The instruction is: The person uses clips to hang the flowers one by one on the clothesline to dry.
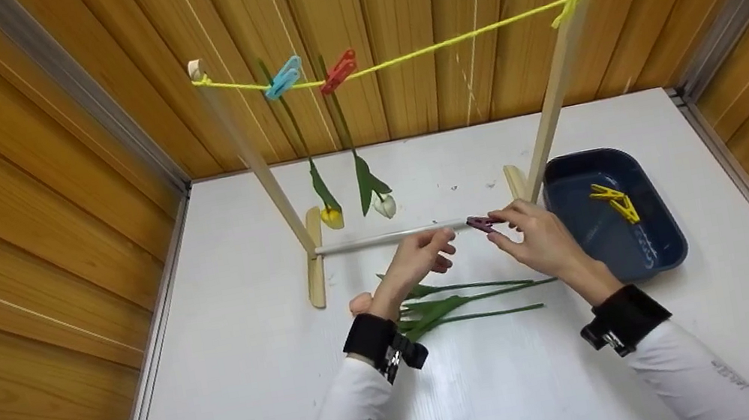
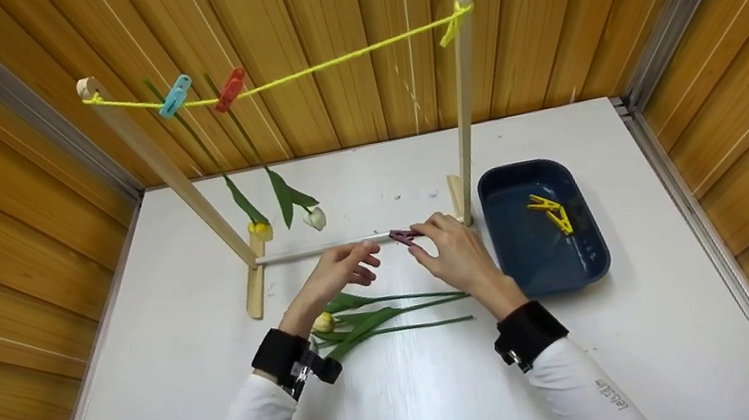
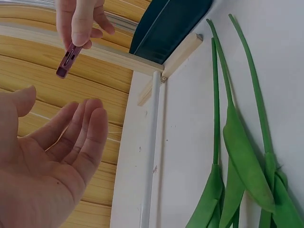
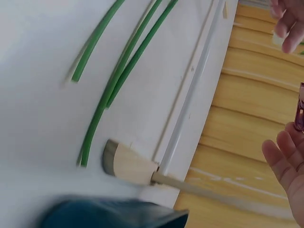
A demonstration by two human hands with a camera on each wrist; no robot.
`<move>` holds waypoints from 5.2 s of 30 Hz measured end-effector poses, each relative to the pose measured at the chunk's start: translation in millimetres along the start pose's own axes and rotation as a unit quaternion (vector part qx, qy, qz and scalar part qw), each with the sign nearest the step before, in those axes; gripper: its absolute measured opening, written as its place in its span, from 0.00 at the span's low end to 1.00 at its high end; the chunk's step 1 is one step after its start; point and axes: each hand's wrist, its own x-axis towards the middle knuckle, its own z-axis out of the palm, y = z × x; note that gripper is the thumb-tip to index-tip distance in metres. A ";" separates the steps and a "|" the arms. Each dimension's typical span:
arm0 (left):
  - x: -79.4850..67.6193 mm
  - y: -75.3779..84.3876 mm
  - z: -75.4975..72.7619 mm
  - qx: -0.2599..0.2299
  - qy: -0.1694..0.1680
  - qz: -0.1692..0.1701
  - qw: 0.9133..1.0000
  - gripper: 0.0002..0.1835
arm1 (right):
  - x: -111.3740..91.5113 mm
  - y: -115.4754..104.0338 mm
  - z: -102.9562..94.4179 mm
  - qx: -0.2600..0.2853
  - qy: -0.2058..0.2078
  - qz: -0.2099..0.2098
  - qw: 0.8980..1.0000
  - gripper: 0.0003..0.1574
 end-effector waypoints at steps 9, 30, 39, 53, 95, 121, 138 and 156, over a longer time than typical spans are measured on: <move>7.7 -3.3 7.3 -0.021 -0.002 -0.018 1.000 0.25 | -4.3 -13.2 20.3 0.020 -0.002 -0.053 0.998 0.17; 1.9 0.3 8.6 0.005 -0.014 0.023 1.000 0.19 | 0.7 -11.9 15.7 -0.012 -0.039 -0.077 0.996 0.31; 0.4 0.1 7.5 0.036 -0.018 0.031 0.999 0.20 | 6.9 -14.2 17.3 -0.046 -0.069 -0.103 0.991 0.20; -3.0 2.2 4.1 0.083 -0.039 0.028 0.995 0.23 | 1.3 -12.8 17.9 -0.066 -0.082 -0.130 0.986 0.17; -3.3 -44.5 0.2 0.331 0.044 0.110 0.936 0.14 | -22.8 16.6 4.6 -0.075 0.015 -0.121 0.990 0.12; -10.2 -70.5 -1.2 0.678 -0.004 0.158 0.718 0.04 | -36.6 22.0 0.8 -0.065 0.001 -0.079 0.995 0.13; -7.7 -85.3 -7.4 0.726 0.036 0.196 0.658 0.04 | -38.5 27.9 7.0 -0.053 0.001 -0.071 0.996 0.12; 3.0 -69.1 -16.0 0.543 0.101 0.177 0.814 0.06 | -33.0 26.1 -0.1 -0.061 0.030 -0.079 0.995 0.09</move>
